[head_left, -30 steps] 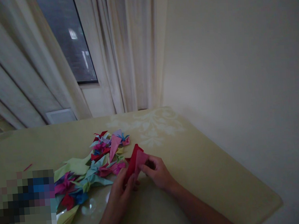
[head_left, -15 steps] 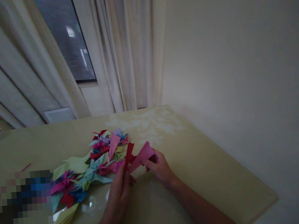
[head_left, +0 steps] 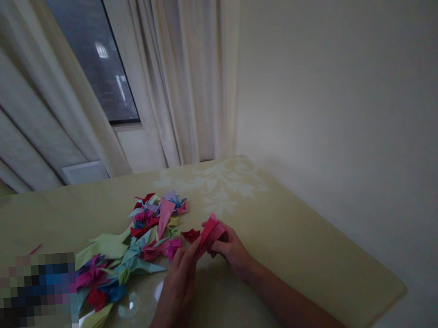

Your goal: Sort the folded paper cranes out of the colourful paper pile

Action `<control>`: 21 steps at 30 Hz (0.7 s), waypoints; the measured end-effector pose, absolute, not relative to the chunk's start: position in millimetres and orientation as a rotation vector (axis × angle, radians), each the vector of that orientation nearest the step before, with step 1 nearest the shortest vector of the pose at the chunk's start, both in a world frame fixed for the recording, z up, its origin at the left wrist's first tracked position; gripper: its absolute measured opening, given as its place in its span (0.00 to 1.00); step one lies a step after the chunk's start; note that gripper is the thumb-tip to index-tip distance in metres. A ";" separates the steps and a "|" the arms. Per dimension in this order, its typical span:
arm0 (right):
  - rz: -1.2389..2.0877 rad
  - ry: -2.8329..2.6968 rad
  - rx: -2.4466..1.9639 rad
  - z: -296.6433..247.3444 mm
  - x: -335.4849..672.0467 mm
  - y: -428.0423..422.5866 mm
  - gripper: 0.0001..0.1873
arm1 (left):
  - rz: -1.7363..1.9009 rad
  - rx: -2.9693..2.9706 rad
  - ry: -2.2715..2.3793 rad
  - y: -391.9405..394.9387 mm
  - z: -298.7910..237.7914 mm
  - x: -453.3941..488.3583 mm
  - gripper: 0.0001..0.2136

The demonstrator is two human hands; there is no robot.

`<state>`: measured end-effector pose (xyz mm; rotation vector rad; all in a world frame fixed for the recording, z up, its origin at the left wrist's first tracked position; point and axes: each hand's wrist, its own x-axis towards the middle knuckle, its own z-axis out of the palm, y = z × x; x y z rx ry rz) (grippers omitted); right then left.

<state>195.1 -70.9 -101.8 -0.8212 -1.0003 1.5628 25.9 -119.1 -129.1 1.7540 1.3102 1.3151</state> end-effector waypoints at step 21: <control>1.626 -0.813 -0.695 -98.2 197.7 -74.4 0.20 | 1.377 1.727 1.288 -113.1 -109.8 11.0 0.14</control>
